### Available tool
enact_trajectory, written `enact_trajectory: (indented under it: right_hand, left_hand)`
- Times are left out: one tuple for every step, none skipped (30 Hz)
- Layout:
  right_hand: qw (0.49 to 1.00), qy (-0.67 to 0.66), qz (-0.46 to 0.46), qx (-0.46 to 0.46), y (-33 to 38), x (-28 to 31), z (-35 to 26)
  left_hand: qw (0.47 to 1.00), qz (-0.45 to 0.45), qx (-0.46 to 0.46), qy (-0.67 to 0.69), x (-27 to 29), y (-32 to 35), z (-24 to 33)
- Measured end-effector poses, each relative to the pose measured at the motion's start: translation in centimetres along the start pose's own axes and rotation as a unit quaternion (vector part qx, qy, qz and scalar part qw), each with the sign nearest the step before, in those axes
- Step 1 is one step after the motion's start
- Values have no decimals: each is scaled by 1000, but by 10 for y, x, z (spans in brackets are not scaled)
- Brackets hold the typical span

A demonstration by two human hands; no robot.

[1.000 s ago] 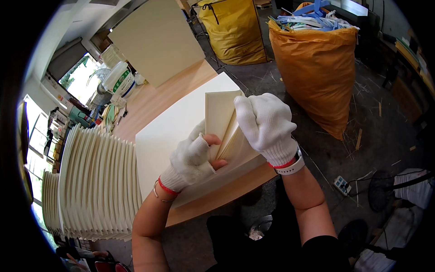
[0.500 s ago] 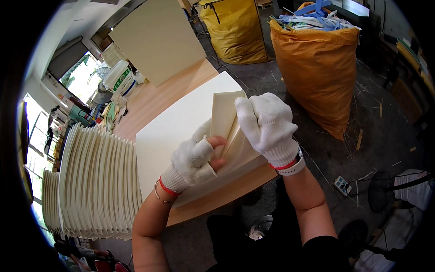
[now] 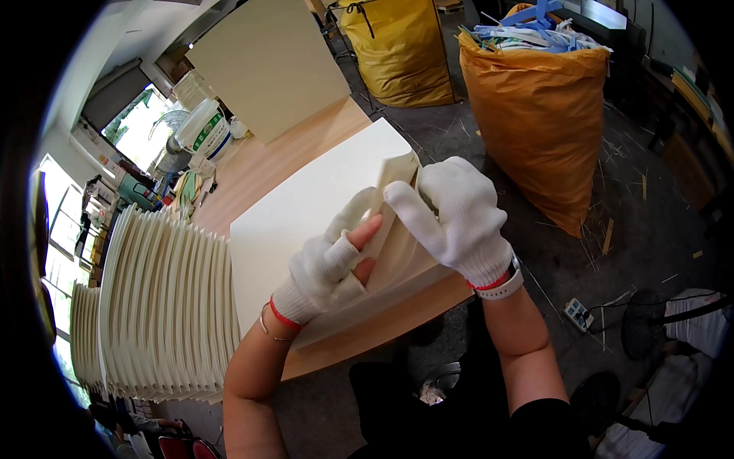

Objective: The person repeatedly picks up small stacks of white paper sheets from a table and places them onto a larger stack to the left. The person wears white gloves and works in a workshop environment with other people visible in the background.

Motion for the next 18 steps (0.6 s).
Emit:
enact_trajectory:
  right_hand:
    - [1000,2,-13,-9,1,-1,-1]
    - [1000,3,-26,-18,2,-2,0]
    - [1000,5,-8,-12,3,-2,-1]
    - [1000,9,9,-6,4,-3,-1]
    - [1000,12,26,0,5,-2,-1]
    - [1000,10,24,-7,6,-1,1]
    - [1000,8,24,-15,6,1,2]
    - [999,15,20,-24,7,1,3]
    - [999,21,16,-31,7,2,4]
    - [999,36,8,-40,7,2,3]
    - [997,52,0,-49,7,1,2]
    - [997,56,4,-47,7,1,2]
    - [997,60,8,-44,6,1,1]
    - [997,65,12,-41,6,1,1]
    - [996,74,17,-36,6,1,0]
    - [996,82,22,-30,7,1,1]
    - [995,91,28,-24,7,1,0]
    - [996,85,25,-24,6,1,1]
  left_hand:
    - [1000,8,-19,-18,0,0,2]
    - [999,15,-38,-36,-1,1,4]
    - [998,1,-19,-57,-4,1,-1]
    - [997,-14,-2,-76,-7,-1,-6]
    - [995,-29,15,-96,-9,-2,-12]
    - [995,-40,18,-85,-10,-2,-16]
    - [996,-52,22,-75,-8,-1,-20]
    - [995,-62,34,-64,-8,-2,-20]
    - [995,-72,47,-53,-7,-3,-19]
    - [994,-81,68,-41,-4,-4,-14]
    - [993,-83,78,-35,-4,-4,-13]
    - [992,-85,87,-29,-4,-5,-13]
    - [993,-79,85,-28,-5,-5,-13]
    - [994,-72,82,-27,-5,-5,-13]
    - [993,-74,85,-23,-5,-5,-12]
    - [993,-74,88,-19,-3,-5,-11]
    - [993,-73,91,-15,-2,-5,-11]
    - [993,-74,91,-18,-2,-5,-11]
Point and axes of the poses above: each hand's wrist, its own y-axis away from the middle knuckle, its own x-axis out of the back of the hand, z = x × y, the point moved 7 cm from there along -y, towards the middle knuckle, and after that the axes turned 1 degree about y, right-handed, at the moved point
